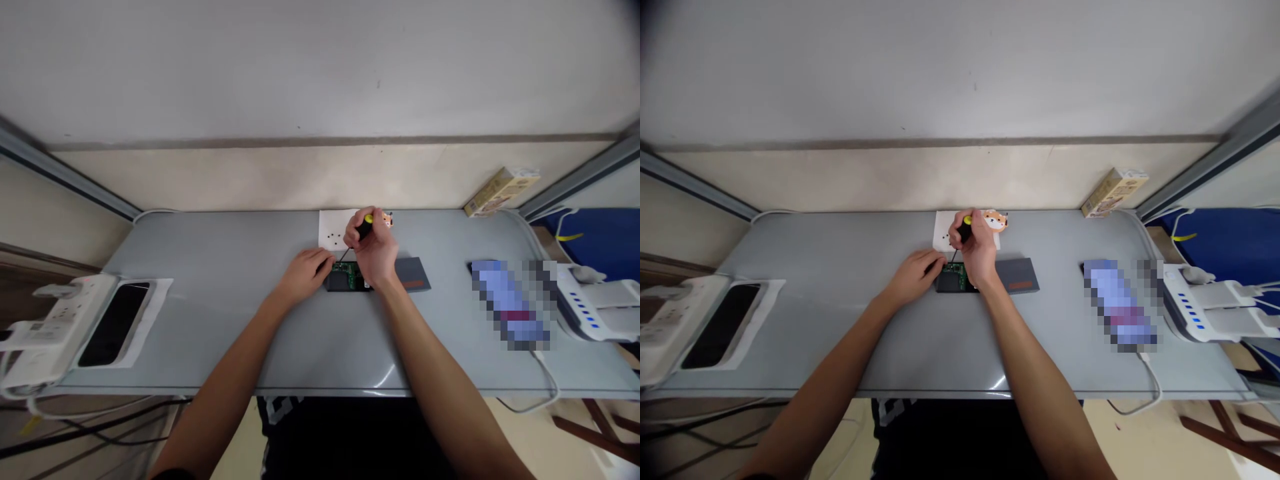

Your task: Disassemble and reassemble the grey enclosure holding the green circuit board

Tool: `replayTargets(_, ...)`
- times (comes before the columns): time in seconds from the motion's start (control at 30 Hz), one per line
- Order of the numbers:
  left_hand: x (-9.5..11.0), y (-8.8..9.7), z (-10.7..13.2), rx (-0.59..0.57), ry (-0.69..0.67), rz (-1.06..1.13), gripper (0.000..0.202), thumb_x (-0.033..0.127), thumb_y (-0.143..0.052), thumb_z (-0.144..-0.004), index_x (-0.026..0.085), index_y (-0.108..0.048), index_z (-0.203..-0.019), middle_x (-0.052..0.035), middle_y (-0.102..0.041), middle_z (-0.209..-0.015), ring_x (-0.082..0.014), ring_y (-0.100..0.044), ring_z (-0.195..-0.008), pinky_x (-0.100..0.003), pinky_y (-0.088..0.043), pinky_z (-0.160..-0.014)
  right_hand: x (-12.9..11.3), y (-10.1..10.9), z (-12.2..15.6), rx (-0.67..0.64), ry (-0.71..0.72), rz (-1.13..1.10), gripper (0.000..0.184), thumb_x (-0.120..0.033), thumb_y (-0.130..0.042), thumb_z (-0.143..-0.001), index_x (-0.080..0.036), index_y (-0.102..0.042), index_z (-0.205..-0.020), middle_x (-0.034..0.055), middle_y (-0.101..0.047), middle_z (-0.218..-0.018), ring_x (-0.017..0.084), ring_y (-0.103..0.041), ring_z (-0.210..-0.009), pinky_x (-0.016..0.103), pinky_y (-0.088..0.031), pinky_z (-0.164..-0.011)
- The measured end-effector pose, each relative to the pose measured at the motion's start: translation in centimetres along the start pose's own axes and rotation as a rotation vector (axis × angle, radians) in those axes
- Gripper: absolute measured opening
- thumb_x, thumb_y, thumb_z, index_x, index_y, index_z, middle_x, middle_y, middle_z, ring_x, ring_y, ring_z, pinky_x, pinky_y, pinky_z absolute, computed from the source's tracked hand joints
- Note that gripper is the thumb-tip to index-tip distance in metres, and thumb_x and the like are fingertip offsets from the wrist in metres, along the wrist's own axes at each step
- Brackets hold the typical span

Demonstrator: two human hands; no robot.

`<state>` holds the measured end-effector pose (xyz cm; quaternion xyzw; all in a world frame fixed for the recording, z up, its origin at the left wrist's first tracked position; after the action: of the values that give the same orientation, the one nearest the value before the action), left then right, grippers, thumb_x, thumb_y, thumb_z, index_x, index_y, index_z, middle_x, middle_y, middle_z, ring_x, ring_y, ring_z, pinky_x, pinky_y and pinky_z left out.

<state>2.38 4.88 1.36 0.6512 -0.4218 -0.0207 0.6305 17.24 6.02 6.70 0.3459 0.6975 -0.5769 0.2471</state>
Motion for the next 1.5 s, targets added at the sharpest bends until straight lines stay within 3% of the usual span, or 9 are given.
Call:
replayTargets(0.23,-0.1,-0.1,0.0,0.008,-0.004,-0.002,0.032,0.035,-0.037,-0.108,0.02,-0.063,-0.098,-0.0045,-0.07,-0.095,-0.0203,-0.064,-0.092,-0.037,-0.047,-0.09,0.0,-0.1,-0.1,-0.003,-0.036,0.033,0.043,-0.062,-0.052,-0.097,-0.024,-0.052,-0.077,-0.0027,-0.037,-0.065,0.011,-0.035,-0.055,0.026,-0.032,-0.05)
replayTargets(0.6,0.0,0.1,0.0,0.029,-0.005,0.027,0.032,0.036,-0.039,-0.108,0.02,-0.064,-0.096,-0.0039,-0.069,-0.091,-0.0195,-0.064,-0.088,-0.037,-0.049,-0.088,0.1,-0.5,0.1,-0.054,-0.023,0.006,0.04,-0.057,-0.05,-0.1,-0.023,-0.055,-0.078,-0.0018,-0.037,-0.067,0.011,-0.036,-0.056,0.026,-0.033,-0.051)
replayTargets(0.83,0.1,0.1,0.1,0.026,0.011,0.041,0.03,0.034,-0.04,-0.107,0.02,-0.065,-0.098,-0.0041,-0.071,-0.094,-0.0198,-0.065,-0.09,-0.038,-0.049,-0.09,0.0,-0.3,0.2,0.006,-0.021,0.021,0.041,-0.059,-0.052,-0.097,-0.024,-0.054,-0.077,-0.0014,-0.039,-0.068,0.012,-0.038,-0.057,0.026,-0.036,-0.052)
replayTargets(0.97,0.6,0.7,0.2,0.057,0.043,0.102,0.024,0.033,-0.045,-0.106,0.021,-0.065,-0.11,-0.0047,-0.071,-0.104,-0.0196,-0.065,-0.095,-0.037,-0.05,-0.091,-0.5,-0.4,0.3,0.011,-0.029,-0.022,0.04,-0.058,-0.05,-0.099,-0.024,-0.052,-0.078,-0.0021,-0.038,-0.067,0.012,-0.036,-0.056,0.027,-0.038,-0.054)
replayTargets(1.1,0.7,1.0,0.4,0.092,0.029,0.179,0.019,0.035,-0.055,-0.101,0.021,-0.068,-0.101,-0.0049,-0.066,-0.102,-0.0178,-0.063,-0.091,-0.032,-0.051,-0.083,-1.2,-0.2,0.1,0.019,-0.045,-0.052,0.039,-0.058,-0.048,-0.099,-0.025,-0.049,-0.078,-0.003,-0.036,-0.065,0.011,-0.035,-0.054,0.028,-0.04,-0.056)
replayTargets(1.33,0.2,1.2,0.5,0.187,0.063,0.197,0.019,0.034,-0.057,-0.1,0.021,-0.071,-0.099,-0.0037,-0.063,-0.098,-0.0152,-0.061,-0.084,-0.03,-0.052,-0.077,-4.1,2.5,-0.8,0.09,0.087,-0.065,0.038,-0.059,-0.049,-0.098,-0.026,-0.048,-0.078,-0.0037,-0.032,-0.065,0.013,-0.035,-0.053,0.029,-0.042,-0.055)
replayTargets(1.43,0.9,1.8,-0.7,0.213,0.063,0.105,0.019,0.033,-0.056,-0.101,0.023,-0.071,-0.1,-0.0036,-0.066,-0.099,-0.0163,-0.063,-0.09,-0.031,-0.052,-0.082,-5.9,4.6,-1.1,0.155,0.165,-0.037,0.039,-0.059,-0.052,-0.096,-0.026,-0.047,-0.077,-0.0041,-0.033,-0.064,0.013,-0.037,-0.052,0.029,-0.043,-0.054)
replayTargets(1.5,1.6,1.8,-2.3,0.167,0.031,0.016,0.019,0.032,-0.056,-0.101,0.024,-0.073,-0.103,-0.0035,-0.067,-0.102,-0.0176,-0.064,-0.094,-0.032,-0.051,-0.086,-7.1,5.9,-1.3,0.195,0.218,-0.028,0.039,-0.06,-0.054,-0.095,-0.026,-0.047,-0.077,-0.0045,-0.033,-0.064,0.013,-0.037,-0.052,0.028,-0.043,-0.053)
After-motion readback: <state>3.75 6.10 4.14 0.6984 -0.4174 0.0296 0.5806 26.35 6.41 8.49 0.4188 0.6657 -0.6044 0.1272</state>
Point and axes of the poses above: each hand's wrist, its own z-axis away from the middle knuckle, its own y-axis out of the back of the hand, x = y × z, the point moved 5 cm from there along -z, towards the middle knuckle
